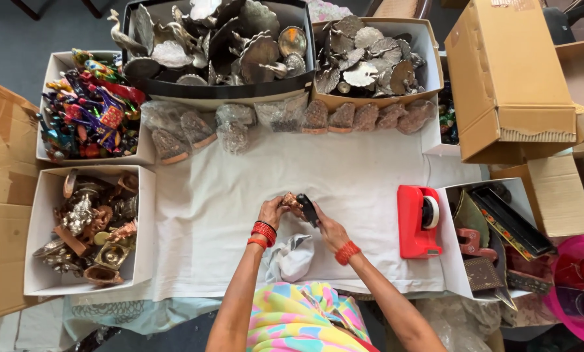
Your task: The person unwraps a small decorative item from bubble wrap and places it on the table. They then pick up a small copper-colored figurine and use a black brush to clean its surface thoroughly.
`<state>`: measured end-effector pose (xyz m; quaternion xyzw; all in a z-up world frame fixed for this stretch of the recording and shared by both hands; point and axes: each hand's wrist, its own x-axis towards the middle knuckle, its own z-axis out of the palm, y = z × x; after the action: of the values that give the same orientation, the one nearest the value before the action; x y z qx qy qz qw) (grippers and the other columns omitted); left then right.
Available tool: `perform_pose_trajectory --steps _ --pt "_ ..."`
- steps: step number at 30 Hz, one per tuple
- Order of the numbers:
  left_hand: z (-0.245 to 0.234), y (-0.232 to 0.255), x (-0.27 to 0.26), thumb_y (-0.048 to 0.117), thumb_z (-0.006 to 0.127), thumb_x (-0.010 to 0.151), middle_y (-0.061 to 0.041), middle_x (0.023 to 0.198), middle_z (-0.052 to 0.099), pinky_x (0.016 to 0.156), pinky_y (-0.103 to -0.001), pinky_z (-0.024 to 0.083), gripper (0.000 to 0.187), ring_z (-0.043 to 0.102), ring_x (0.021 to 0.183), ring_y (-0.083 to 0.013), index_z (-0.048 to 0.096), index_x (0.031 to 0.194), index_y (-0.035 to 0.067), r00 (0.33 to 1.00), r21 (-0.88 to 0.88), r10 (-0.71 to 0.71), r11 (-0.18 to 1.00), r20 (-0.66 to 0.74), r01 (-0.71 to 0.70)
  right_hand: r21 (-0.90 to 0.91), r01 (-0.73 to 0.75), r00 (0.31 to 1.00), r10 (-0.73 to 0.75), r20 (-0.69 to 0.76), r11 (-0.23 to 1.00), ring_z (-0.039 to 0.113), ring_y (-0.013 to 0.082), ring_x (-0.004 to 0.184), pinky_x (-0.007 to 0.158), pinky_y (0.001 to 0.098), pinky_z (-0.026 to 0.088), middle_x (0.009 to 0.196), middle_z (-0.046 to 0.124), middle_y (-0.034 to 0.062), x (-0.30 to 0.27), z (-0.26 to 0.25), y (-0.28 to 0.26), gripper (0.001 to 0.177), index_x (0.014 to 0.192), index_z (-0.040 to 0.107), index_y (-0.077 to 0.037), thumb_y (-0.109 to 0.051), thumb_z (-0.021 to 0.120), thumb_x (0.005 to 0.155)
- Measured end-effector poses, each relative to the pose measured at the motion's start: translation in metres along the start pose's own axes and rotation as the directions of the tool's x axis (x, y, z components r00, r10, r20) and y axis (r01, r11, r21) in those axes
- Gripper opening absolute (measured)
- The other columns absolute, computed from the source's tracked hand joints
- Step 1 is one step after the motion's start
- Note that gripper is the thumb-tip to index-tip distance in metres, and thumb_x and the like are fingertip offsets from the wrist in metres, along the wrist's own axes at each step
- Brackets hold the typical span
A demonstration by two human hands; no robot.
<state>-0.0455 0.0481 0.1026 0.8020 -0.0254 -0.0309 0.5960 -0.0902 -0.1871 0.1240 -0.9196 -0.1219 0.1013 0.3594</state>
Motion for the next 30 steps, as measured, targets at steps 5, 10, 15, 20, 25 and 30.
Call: perform_pose_trajectory --steps 5,10,15,20,25,30 --pt "-0.004 0.005 -0.003 0.002 0.065 0.09 -0.02 0.091 0.076 0.076 -0.039 0.057 0.019 0.076 0.086 -0.0319 0.071 0.108 0.0 0.998 0.084 -0.056 0.995 0.004 0.055 -0.017 -0.006 0.998 0.007 0.059 1.0 0.07 0.0391 0.094 0.08 0.0479 0.054 0.106 0.071 0.0202 0.062 -0.003 -0.02 0.071 0.163 0.025 -0.036 -0.009 0.05 0.102" --pt "-0.003 -0.002 -0.003 0.004 0.065 0.09 -0.021 0.092 0.076 0.076 -0.041 0.056 0.018 0.074 0.086 -0.0348 0.07 0.107 0.0 0.997 0.118 -0.073 0.991 0.022 0.07 -0.012 0.112 0.992 -0.111 0.058 0.994 0.069 0.0399 0.098 0.079 0.0482 0.054 0.116 0.071 0.0188 0.047 -0.015 -0.029 0.074 0.161 0.024 -0.034 -0.004 0.048 0.098" --pt "-0.007 -0.001 -0.007 0.007 0.063 0.091 -0.021 0.09 0.075 0.076 -0.042 0.056 0.019 0.074 0.085 -0.0349 0.07 0.108 0.001 0.993 0.097 -0.122 0.988 0.008 0.12 0.075 0.041 0.998 -0.045 0.045 0.996 0.069 0.0416 0.101 0.081 0.0487 0.054 0.118 0.069 0.0206 -0.012 -0.006 0.001 0.078 0.162 0.024 -0.032 -0.001 0.052 0.096" --pt "-0.002 -0.004 -0.007 0.006 0.061 0.092 -0.02 0.09 0.076 0.076 -0.041 0.057 0.019 0.076 0.086 -0.0338 0.071 0.108 0.001 0.998 0.045 -0.06 0.997 -0.005 0.06 0.039 0.062 0.998 -0.063 0.008 0.997 0.069 0.0411 0.097 0.08 0.0482 0.055 0.116 0.069 0.0197 0.017 0.001 -0.003 0.08 0.162 0.023 -0.033 0.001 0.051 0.095" --pt "-0.005 0.002 -0.005 0.004 0.064 0.092 -0.022 0.091 0.076 0.076 -0.042 0.056 0.016 0.074 0.087 -0.0355 0.07 0.106 -0.001 0.999 0.153 -0.043 0.987 0.002 0.042 -0.06 0.069 0.996 -0.066 0.056 0.996 0.07 0.0374 0.092 0.079 0.0463 0.055 0.106 0.07 0.0167 0.07 -0.014 -0.048 0.077 0.161 0.024 -0.037 -0.008 0.056 0.097" --pt "0.002 -0.019 -0.002 -0.003 0.052 0.092 -0.019 0.101 0.078 0.084 -0.037 0.063 0.024 0.078 0.094 -0.0321 0.069 0.108 0.0 0.998 -0.191 -0.043 0.98 0.037 0.05 -0.007 0.088 0.995 -0.087 0.056 0.996 0.07 0.036 0.092 0.08 0.0448 0.056 0.11 0.07 0.0171 0.05 -0.014 -0.03 0.08 0.161 0.025 -0.037 -0.003 0.051 0.094"
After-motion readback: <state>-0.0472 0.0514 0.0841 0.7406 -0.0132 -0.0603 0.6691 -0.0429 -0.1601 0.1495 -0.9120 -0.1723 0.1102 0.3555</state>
